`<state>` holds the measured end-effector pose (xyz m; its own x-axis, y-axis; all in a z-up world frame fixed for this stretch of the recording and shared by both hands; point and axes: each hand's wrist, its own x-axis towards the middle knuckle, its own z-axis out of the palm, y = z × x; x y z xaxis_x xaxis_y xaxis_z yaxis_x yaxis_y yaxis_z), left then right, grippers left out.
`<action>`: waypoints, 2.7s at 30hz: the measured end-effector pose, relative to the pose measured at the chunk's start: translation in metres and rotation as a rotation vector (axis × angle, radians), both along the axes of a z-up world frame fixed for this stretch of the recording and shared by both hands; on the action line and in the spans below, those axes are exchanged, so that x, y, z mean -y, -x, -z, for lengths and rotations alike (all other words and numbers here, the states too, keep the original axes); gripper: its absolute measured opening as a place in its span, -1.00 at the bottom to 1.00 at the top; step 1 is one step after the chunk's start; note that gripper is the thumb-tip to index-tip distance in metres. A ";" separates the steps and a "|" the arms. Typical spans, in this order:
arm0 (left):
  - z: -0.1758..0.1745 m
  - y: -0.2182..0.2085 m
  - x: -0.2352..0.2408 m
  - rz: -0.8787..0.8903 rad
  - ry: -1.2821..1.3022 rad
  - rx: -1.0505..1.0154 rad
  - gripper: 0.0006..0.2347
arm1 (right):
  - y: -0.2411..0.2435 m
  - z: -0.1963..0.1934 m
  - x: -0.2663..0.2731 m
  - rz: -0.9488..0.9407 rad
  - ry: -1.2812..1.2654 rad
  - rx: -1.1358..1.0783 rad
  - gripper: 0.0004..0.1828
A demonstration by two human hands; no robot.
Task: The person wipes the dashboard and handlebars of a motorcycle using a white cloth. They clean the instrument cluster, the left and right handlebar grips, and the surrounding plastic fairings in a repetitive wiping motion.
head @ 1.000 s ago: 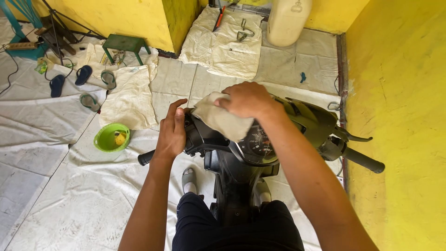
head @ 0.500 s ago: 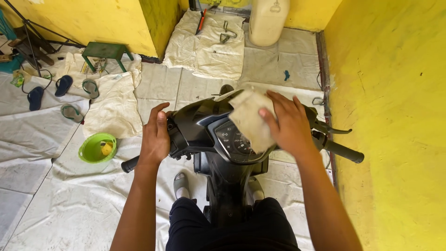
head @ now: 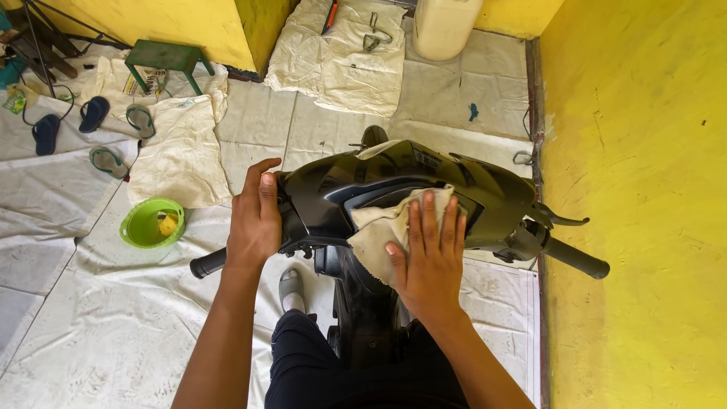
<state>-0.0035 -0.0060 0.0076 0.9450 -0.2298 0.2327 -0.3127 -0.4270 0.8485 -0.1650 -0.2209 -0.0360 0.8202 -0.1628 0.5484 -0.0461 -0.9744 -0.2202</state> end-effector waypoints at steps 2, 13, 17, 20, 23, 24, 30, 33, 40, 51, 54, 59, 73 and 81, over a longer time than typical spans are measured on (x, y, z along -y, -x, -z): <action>-0.010 0.003 0.003 -0.021 -0.014 -0.075 -0.52 | -0.007 -0.005 -0.007 -0.027 0.068 -0.015 -0.28; 0.003 0.000 -0.002 -0.003 0.016 0.003 -0.52 | -0.079 -0.049 -0.050 -0.260 0.356 0.012 -0.39; 0.006 -0.005 -0.002 0.008 0.039 -0.069 -0.52 | -0.123 -0.057 -0.062 -0.221 0.234 -0.113 -0.50; 0.012 -0.009 -0.006 -0.033 -0.007 -0.104 -0.52 | -0.144 -0.078 -0.054 -0.227 0.128 -0.376 -0.50; 0.019 -0.011 -0.009 -0.020 0.001 -0.095 -0.54 | -0.158 -0.116 -0.044 -0.204 0.056 -0.756 -0.40; 0.021 -0.013 -0.009 0.015 0.032 -0.038 -0.54 | -0.161 -0.129 -0.040 -0.132 0.089 -0.959 -0.31; 0.010 -0.006 -0.009 0.005 0.013 -0.075 -0.53 | -0.184 -0.114 0.053 -0.087 -0.156 -1.002 -0.22; 0.007 -0.004 -0.007 -0.007 0.016 -0.118 -0.52 | -0.164 -0.132 0.056 0.000 -0.197 -0.949 -0.11; 0.017 -0.008 -0.011 0.007 0.036 -0.030 -0.51 | -0.145 -0.129 0.071 -0.038 -0.158 -0.861 -0.17; 0.015 0.002 -0.009 0.029 0.036 -0.037 -0.53 | -0.132 -0.118 0.073 -0.217 -0.324 -0.756 -0.38; 0.018 0.003 -0.009 0.069 0.049 0.002 -0.51 | -0.152 -0.119 0.060 -0.160 -0.154 -0.916 -0.39; 0.013 0.000 -0.009 0.077 0.022 -0.037 -0.50 | -0.185 -0.118 0.025 -0.104 -0.110 -1.078 -0.38; 0.004 -0.005 -0.009 0.071 0.003 -0.084 -0.53 | -0.118 -0.114 -0.009 -0.139 0.115 -0.499 -0.53; 0.011 -0.004 -0.011 0.045 -0.003 -0.081 -0.53 | -0.073 -0.097 -0.004 -0.366 0.260 -0.024 -0.58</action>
<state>0.0007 0.0049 -0.0033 0.9494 -0.2731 0.1548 -0.2619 -0.4169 0.8704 -0.0924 -0.2169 0.0610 0.8109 0.2810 0.5132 0.3096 -0.9504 0.0311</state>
